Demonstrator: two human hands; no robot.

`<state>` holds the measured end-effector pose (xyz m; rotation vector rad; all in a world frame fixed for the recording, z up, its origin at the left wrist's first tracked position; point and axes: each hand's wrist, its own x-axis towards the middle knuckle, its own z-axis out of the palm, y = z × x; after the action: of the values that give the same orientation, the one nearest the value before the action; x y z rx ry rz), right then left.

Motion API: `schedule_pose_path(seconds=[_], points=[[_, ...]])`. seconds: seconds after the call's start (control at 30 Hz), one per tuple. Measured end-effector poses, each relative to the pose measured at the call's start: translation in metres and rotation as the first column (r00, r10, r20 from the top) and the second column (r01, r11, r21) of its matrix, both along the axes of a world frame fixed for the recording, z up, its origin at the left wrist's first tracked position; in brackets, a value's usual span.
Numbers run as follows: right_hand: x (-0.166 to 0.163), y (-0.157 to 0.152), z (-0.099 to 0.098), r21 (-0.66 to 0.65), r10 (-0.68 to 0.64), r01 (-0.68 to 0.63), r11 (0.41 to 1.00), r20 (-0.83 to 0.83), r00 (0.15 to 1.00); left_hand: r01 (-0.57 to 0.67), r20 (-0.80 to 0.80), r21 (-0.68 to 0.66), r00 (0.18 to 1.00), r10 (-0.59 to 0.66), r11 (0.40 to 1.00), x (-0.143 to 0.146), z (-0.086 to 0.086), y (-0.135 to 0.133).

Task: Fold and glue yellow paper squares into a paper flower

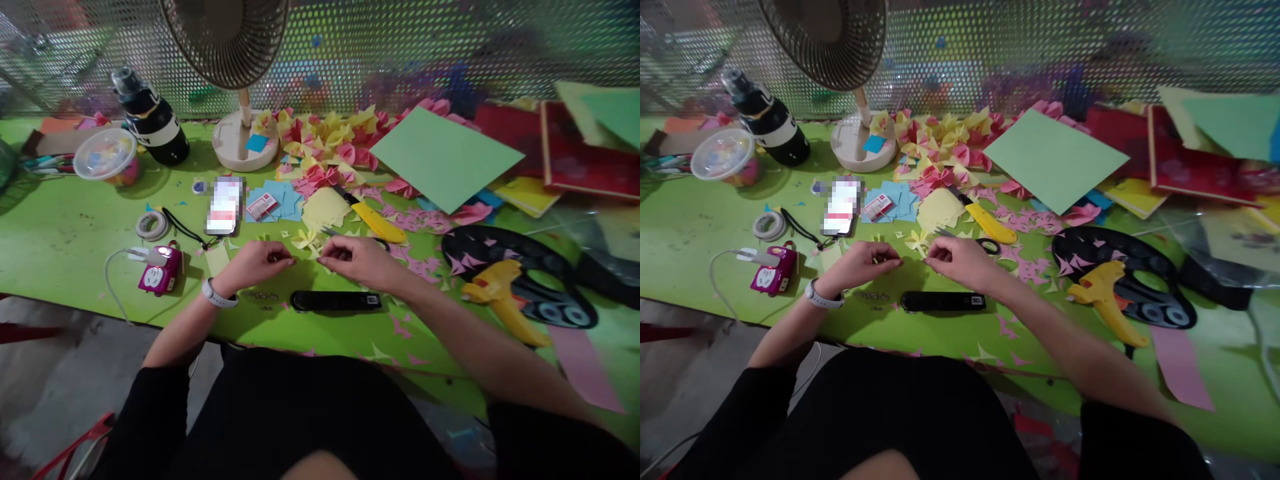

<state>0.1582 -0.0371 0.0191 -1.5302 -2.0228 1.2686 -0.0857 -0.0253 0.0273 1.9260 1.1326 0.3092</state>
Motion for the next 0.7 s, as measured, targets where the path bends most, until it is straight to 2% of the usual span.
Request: schedule_pose_path(seconds=[0.1, 0.2, 0.3, 0.43, 0.53, 0.63, 0.7], points=[[-0.010, -0.003, 0.012, 0.046, -0.026, 0.031, 0.998, -0.101, 0.995, -0.028, 0.252, -0.225, 0.964, 0.086, 0.974, 0.005, -0.002, -0.003], [-0.021, -0.006, 0.016, 0.101, -0.023, 0.038, 0.994, -0.143, 0.990, -0.079, 0.392, -0.364, 0.891, 0.230, 0.928, 0.009, -0.006, -0.006], [-0.029, -0.006, 0.011, 0.146, -0.049, 0.074, 0.986, -0.169, 0.984, -0.158, 0.453, -0.407, 0.820, 0.349, 0.899, 0.011, -0.012, -0.007], [-0.033, -0.006, 0.012, 0.155, -0.023, 0.052, 0.987, -0.180, 0.983, -0.237, 0.524, -0.391, 0.737, 0.427, 0.889, 0.013, -0.017, -0.009], [-0.030, -0.005, 0.023, 0.225, -0.031, 0.068, 0.972, -0.165, 0.986, -0.239, 0.521, -0.362, 0.750, 0.408, 0.901, 0.013, -0.014, -0.010], [-0.027, 0.008, 0.031, 0.366, -0.044, 0.091, 0.926, -0.132, 0.990, -0.114, 0.489, -0.359, 0.822, 0.291, 0.926, 0.011, -0.008, -0.013], [-0.027, 0.026, 0.029, 0.396, -0.026, 0.059, 0.917, -0.088, 0.996, -0.022, 0.463, -0.338, 0.867, 0.186, 0.941, 0.008, -0.005, -0.015]])
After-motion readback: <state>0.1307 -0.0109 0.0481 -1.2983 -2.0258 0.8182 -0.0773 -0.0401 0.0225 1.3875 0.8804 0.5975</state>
